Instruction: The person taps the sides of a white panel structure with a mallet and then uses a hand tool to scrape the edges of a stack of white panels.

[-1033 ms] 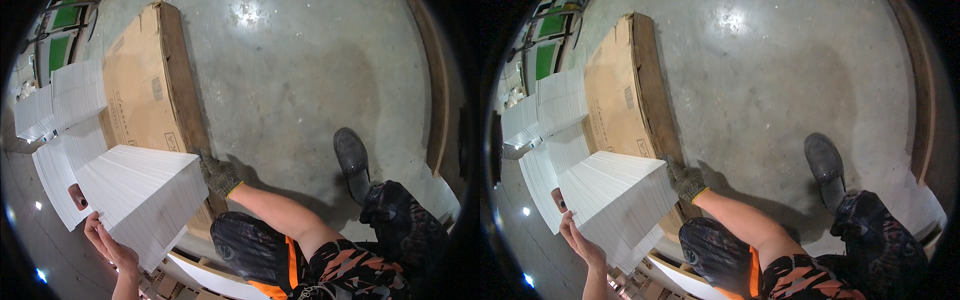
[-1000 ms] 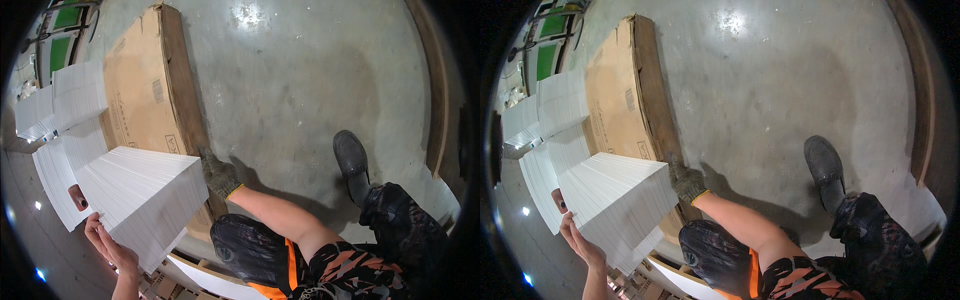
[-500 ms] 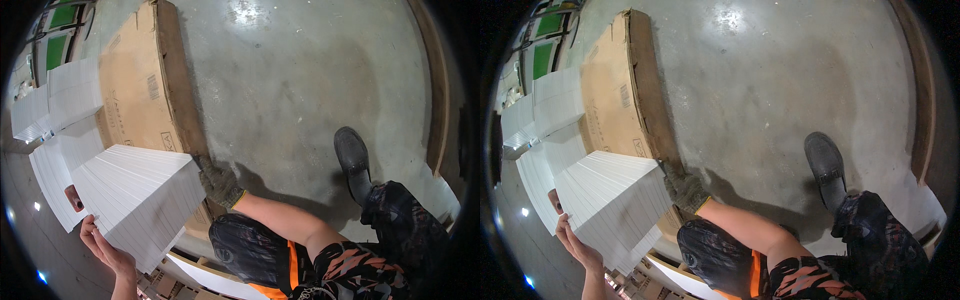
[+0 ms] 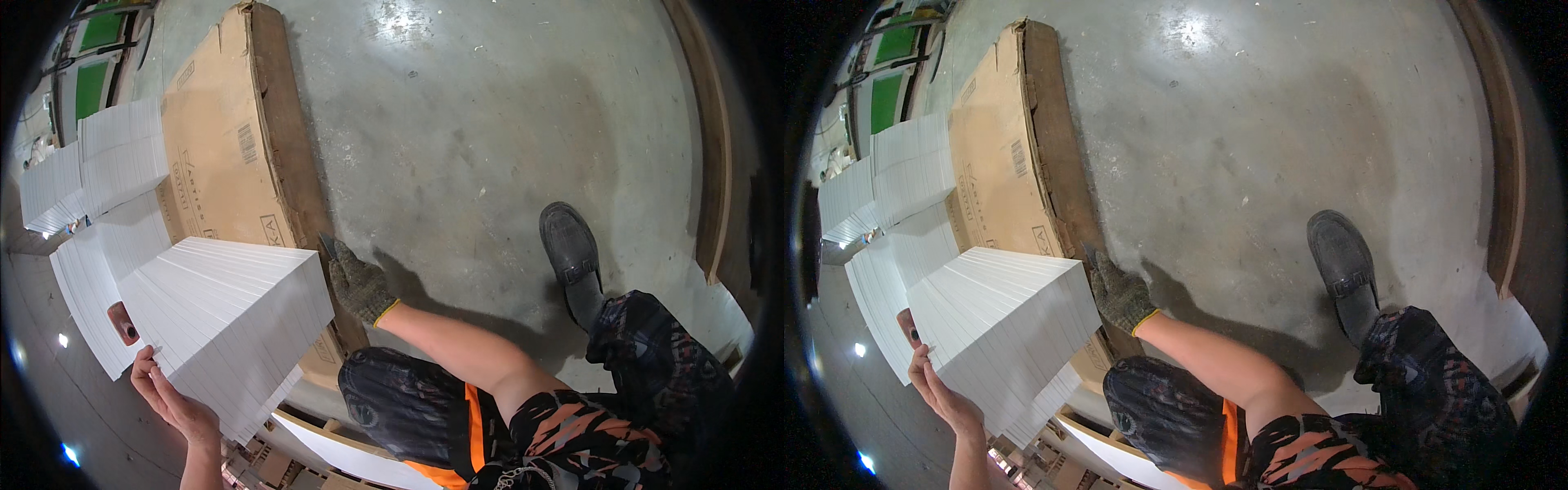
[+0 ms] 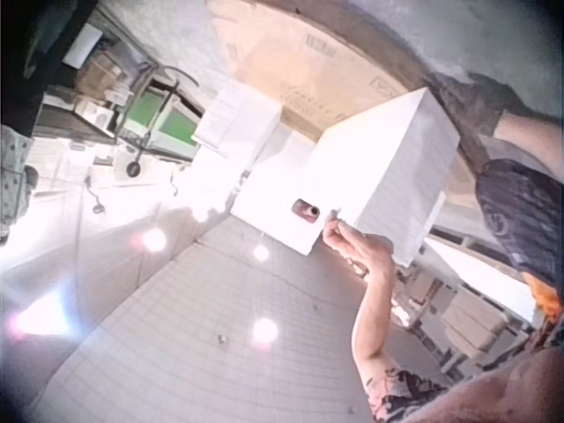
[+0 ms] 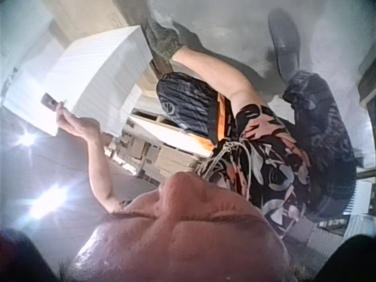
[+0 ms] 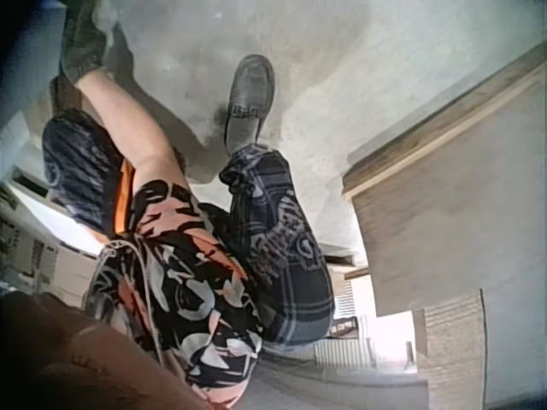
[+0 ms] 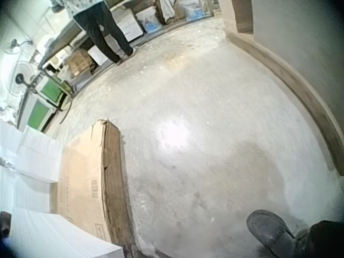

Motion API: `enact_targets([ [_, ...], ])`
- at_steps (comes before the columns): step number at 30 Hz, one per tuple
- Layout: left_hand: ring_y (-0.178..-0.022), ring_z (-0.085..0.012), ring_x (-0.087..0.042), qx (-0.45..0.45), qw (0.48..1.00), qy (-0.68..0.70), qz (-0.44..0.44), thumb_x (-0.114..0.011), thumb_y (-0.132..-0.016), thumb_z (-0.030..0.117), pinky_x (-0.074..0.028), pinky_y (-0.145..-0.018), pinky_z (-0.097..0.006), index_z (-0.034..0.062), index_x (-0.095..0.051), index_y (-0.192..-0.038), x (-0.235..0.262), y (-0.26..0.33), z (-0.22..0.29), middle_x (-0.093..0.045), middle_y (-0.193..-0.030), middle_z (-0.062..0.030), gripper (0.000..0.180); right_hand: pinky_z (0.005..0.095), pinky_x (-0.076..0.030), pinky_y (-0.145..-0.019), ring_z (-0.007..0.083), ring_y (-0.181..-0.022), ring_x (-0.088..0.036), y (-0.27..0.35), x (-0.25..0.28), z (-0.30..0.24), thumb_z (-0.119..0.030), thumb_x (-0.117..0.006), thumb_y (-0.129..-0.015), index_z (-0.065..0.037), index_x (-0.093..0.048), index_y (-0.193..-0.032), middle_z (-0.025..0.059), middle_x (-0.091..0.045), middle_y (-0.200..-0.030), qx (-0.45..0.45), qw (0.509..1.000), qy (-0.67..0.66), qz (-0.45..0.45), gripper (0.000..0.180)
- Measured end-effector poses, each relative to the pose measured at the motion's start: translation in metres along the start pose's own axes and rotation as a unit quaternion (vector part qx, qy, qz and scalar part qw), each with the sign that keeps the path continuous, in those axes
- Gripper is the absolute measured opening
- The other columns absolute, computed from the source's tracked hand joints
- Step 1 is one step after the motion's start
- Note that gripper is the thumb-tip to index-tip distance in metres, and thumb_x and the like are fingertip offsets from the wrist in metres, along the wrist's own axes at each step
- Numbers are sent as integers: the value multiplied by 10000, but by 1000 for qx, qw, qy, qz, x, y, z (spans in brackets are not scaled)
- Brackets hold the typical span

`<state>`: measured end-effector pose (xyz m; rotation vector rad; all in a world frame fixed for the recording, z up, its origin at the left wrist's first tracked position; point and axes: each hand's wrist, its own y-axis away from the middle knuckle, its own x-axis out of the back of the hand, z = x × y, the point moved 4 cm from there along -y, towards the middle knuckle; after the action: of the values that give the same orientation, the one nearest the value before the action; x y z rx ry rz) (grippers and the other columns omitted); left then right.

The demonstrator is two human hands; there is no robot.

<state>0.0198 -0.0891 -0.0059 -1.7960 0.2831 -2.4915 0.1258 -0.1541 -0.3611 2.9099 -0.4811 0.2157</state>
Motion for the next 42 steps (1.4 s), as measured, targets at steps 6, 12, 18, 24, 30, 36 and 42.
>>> enact_targets([
  [6,-1186,-157,-413,-19,1000,-3,-20,-328,-1042,222,-259,-1072,-339,-3,-451,-1224,1,0,0,-462,-1245,-61,315,542,-496,-738,461,-814,-620,3,-12,-7,-244,-526,-940,-39,-355,-1443,280,-627,-1098,-27,994,-11,-103,570],
  [12,-1187,-143,-410,3,1000,2,-8,-321,-1046,226,-258,-1070,-334,4,-452,-1220,2,1,-1,-461,-1231,-47,311,532,-494,-706,449,-782,-623,-2,-2,-27,-233,-537,-932,-53,-395,-1433,294,-619,-1055,-22,995,-42,-86,551],
  [18,-1174,-136,-413,-77,992,-95,-34,-344,-1042,257,-273,-1059,-333,23,-447,-1208,1,-1,-2,-448,-1239,-36,305,505,-508,-724,439,-827,-638,-7,-20,43,-252,-516,-948,-78,-411,-1437,280,-643,-989,-184,980,-28,-64,530],
  [24,-1228,-204,-460,-39,998,-16,-47,-299,-1071,202,-330,-1088,-376,-12,-468,-1298,10,0,-16,-456,-1290,-100,355,521,-502,-771,447,-860,-635,18,-22,1,-235,-533,-934,-118,-340,-1481,271,-652,-1037,-32,999,-37,-23,592],
  [30,-1187,-135,-413,30,999,28,-13,-361,-1029,266,-284,-1060,-343,36,-443,-1186,4,3,-10,-454,-1260,-33,290,520,-483,-843,482,-878,-618,4,-21,-7,-231,-513,-943,-67,-311,-1473,275,-638,-1087,-69,990,-7,-123,590],
  [36,-1211,-132,-411,-51,996,-72,-25,-349,-1035,283,-290,-1073,-353,42,-455,-1213,10,-1,-13,-459,-1251,-24,318,506,-519,-774,447,-882,-645,-9,-3,12,-214,-466,-978,13,-399,-1409,305,-578,-1210,-16,994,97,-54,492],
  [42,-1269,-127,-392,-96,982,-141,-80,-315,-1043,346,-303,-1114,-350,73,-443,-1325,18,-1,-21,-414,-1293,-23,413,484,-534,-728,388,-892,-653,9,-21,-14,-163,-539,-932,53,-412,-1402,303,-486,-1342,78,987,126,-63,533],
])
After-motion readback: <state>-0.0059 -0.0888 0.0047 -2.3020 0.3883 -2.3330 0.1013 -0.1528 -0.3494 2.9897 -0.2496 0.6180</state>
